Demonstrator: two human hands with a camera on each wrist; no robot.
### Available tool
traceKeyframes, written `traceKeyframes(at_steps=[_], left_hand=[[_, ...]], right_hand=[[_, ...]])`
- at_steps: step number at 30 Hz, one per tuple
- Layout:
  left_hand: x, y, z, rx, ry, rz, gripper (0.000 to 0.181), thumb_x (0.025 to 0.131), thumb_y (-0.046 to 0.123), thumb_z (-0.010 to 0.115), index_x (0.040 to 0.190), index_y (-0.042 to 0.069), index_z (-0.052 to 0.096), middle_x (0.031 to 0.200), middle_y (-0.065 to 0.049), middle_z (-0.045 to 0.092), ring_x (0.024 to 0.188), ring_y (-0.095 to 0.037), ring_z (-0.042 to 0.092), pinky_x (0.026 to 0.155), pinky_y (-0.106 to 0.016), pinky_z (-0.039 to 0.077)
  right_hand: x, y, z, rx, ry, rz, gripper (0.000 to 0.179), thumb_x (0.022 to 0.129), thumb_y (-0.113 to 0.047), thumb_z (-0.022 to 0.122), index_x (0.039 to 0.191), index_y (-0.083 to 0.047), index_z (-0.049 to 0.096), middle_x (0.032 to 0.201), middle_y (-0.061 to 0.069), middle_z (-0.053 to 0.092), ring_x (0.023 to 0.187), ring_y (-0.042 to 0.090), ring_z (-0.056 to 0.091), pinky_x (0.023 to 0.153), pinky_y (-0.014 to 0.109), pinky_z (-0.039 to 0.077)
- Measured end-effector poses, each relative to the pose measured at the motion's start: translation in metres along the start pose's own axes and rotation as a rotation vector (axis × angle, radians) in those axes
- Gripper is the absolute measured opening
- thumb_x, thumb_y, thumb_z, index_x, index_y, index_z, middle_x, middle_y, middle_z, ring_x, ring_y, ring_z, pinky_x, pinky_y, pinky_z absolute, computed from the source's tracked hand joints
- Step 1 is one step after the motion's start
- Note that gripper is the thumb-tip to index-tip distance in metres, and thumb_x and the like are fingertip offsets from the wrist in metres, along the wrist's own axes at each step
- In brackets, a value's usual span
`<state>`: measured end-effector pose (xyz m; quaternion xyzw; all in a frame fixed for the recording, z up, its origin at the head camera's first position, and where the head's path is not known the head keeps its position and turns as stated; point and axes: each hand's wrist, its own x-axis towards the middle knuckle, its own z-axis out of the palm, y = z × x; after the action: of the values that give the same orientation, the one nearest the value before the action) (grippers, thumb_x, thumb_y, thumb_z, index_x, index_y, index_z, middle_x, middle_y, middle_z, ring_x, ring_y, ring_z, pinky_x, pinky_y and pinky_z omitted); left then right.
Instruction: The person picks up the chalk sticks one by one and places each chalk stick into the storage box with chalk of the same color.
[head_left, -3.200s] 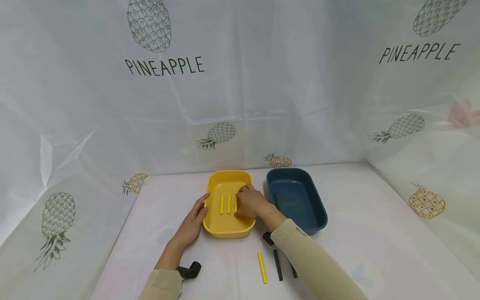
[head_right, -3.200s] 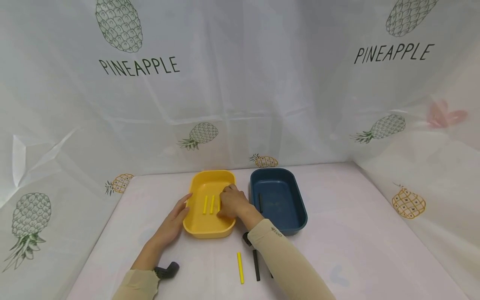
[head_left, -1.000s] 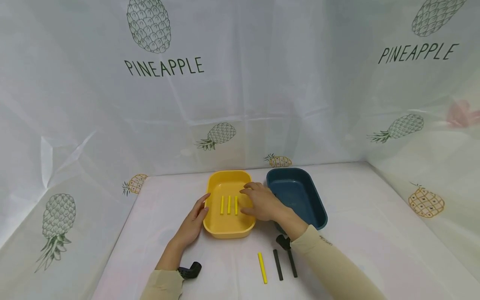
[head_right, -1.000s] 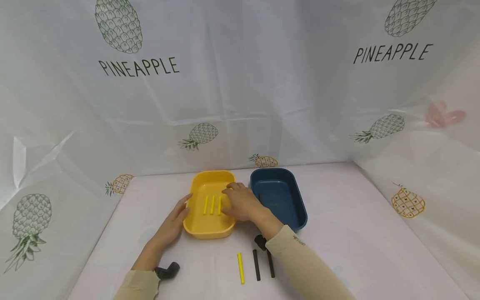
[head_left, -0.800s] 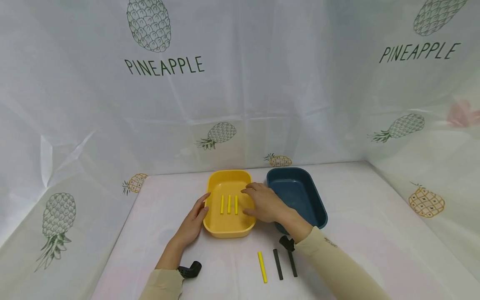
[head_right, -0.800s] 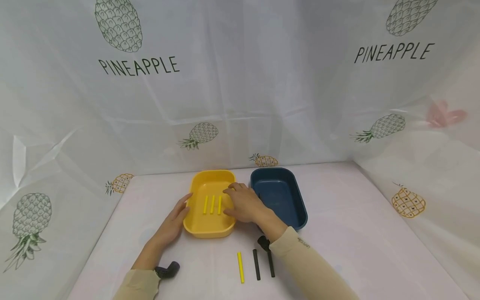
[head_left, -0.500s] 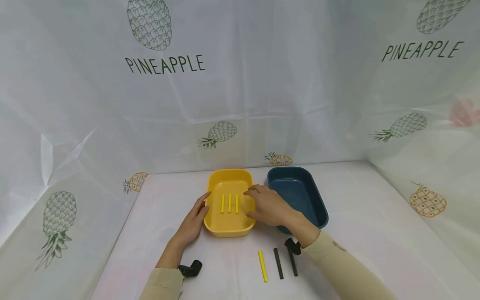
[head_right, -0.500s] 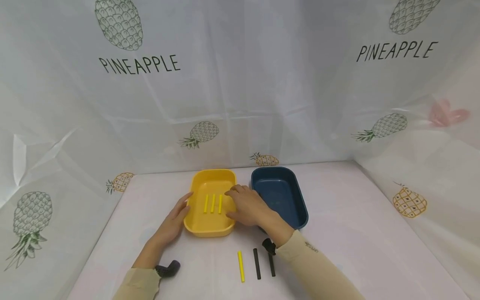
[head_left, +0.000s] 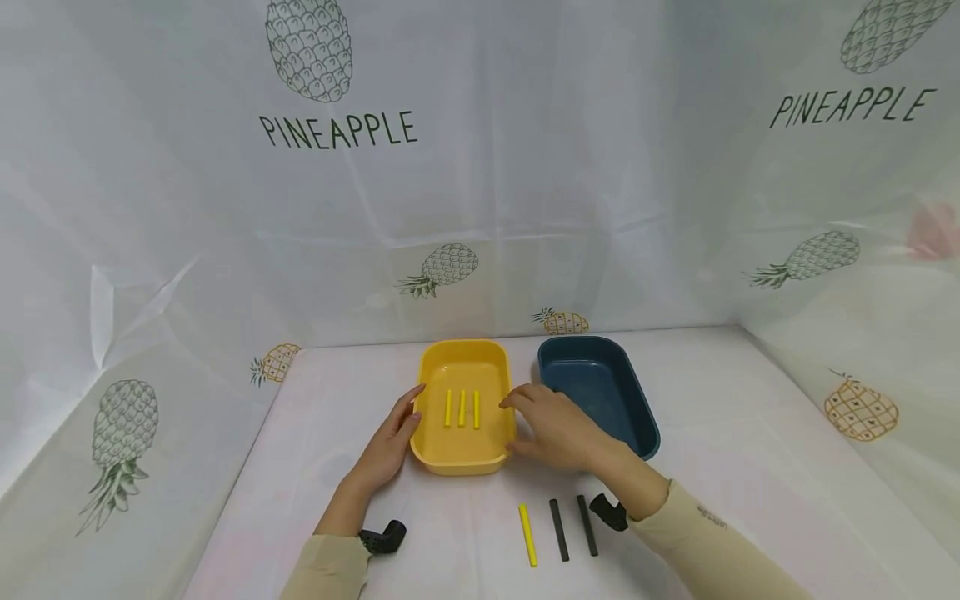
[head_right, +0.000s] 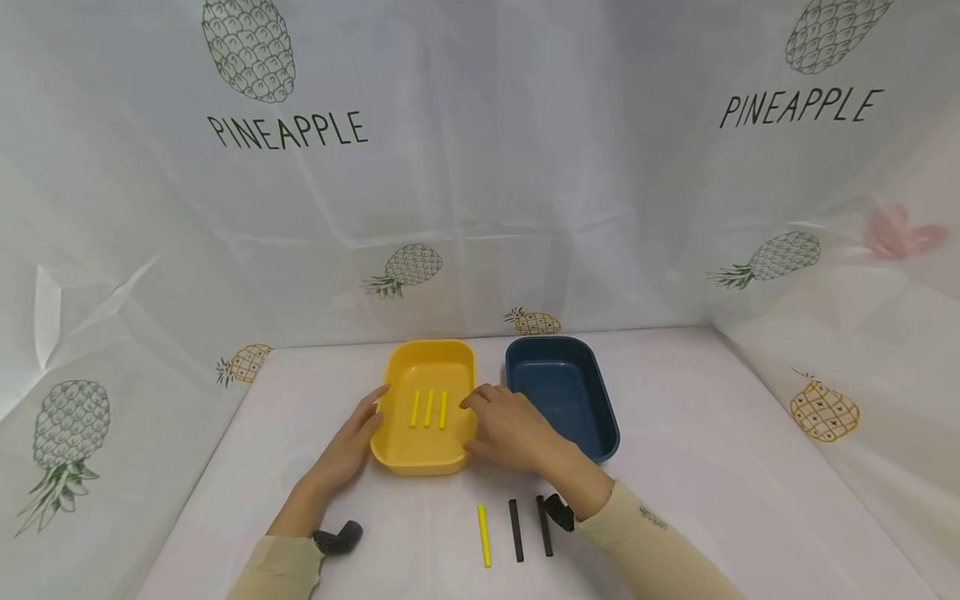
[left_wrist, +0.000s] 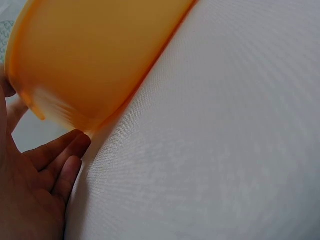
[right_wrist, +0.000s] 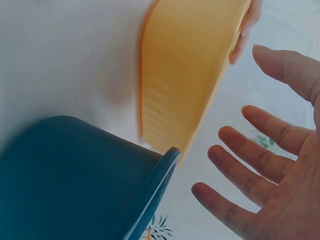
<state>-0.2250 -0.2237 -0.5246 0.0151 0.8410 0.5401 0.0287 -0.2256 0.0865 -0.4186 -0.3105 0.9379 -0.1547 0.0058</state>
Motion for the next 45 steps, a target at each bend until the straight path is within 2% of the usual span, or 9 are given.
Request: traceKeyframes(at_steps=[7, 14, 23, 30, 36, 45], left_hand=[[0.002, -0.003, 0.000, 0.003, -0.005, -0.008, 0.045, 0.111, 0.046, 0.043, 0.152, 0.059, 0.032, 0.171, -0.007, 0.030, 0.159, -0.034, 0.026, 0.128, -0.062, 0.016], [0.001, 0.000, -0.001, 0.018, -0.005, -0.007, 0.045, 0.111, 0.043, 0.043, 0.153, 0.058, 0.033, 0.171, -0.007, 0.030, 0.159, -0.035, 0.026, 0.128, -0.062, 0.017], [0.002, 0.002, 0.000, 0.023, -0.003, -0.026, 0.045, 0.112, 0.042, 0.042, 0.151, 0.062, 0.031, 0.171, -0.007, 0.030, 0.159, -0.035, 0.027, 0.128, -0.061, 0.018], [0.002, 0.001, -0.001, 0.016, -0.008, -0.037, 0.045, 0.111, 0.044, 0.042, 0.151, 0.062, 0.031, 0.171, -0.006, 0.029, 0.159, -0.034, 0.026, 0.128, -0.061, 0.018], [0.003, 0.000, -0.001, 0.021, -0.006, -0.029, 0.045, 0.111, 0.044, 0.042, 0.152, 0.060, 0.032, 0.171, -0.006, 0.029, 0.159, -0.033, 0.025, 0.128, -0.061, 0.018], [0.002, 0.002, -0.002, 0.015, -0.011, -0.033, 0.046, 0.111, 0.043, 0.042, 0.153, 0.059, 0.031, 0.171, -0.006, 0.029, 0.159, -0.034, 0.025, 0.128, -0.062, 0.017]], right_hand=[[-0.012, -0.001, 0.002, -0.020, -0.014, -0.021, 0.050, 0.089, -0.039, 0.082, 0.132, -0.018, 0.066, 0.137, 0.001, 0.064, 0.125, 0.022, 0.058, 0.107, 0.046, 0.052], [-0.027, -0.004, 0.002, -0.010, -0.040, -0.043, 0.046, 0.088, -0.042, 0.081, 0.126, -0.020, 0.067, 0.128, -0.003, 0.065, 0.119, 0.018, 0.059, 0.103, 0.044, 0.053], [-0.042, -0.010, 0.009, -0.053, -0.159, -0.049, 0.060, 0.081, -0.048, 0.086, 0.129, -0.017, 0.067, 0.128, -0.004, 0.063, 0.116, 0.015, 0.057, 0.102, 0.043, 0.053], [-0.050, -0.013, 0.016, -0.021, -0.213, -0.047, 0.061, 0.080, -0.050, 0.086, 0.128, -0.017, 0.067, 0.128, -0.006, 0.062, 0.112, 0.014, 0.058, 0.099, 0.041, 0.057], [-0.056, -0.011, 0.027, -0.008, -0.277, -0.021, 0.067, 0.079, -0.055, 0.086, 0.131, -0.019, 0.066, 0.133, -0.005, 0.061, 0.117, 0.015, 0.059, 0.099, 0.040, 0.058], [-0.063, -0.008, 0.038, -0.020, -0.297, -0.050, 0.077, 0.073, -0.060, 0.088, 0.134, -0.019, 0.063, 0.136, -0.003, 0.060, 0.121, 0.018, 0.058, 0.105, 0.043, 0.055]])
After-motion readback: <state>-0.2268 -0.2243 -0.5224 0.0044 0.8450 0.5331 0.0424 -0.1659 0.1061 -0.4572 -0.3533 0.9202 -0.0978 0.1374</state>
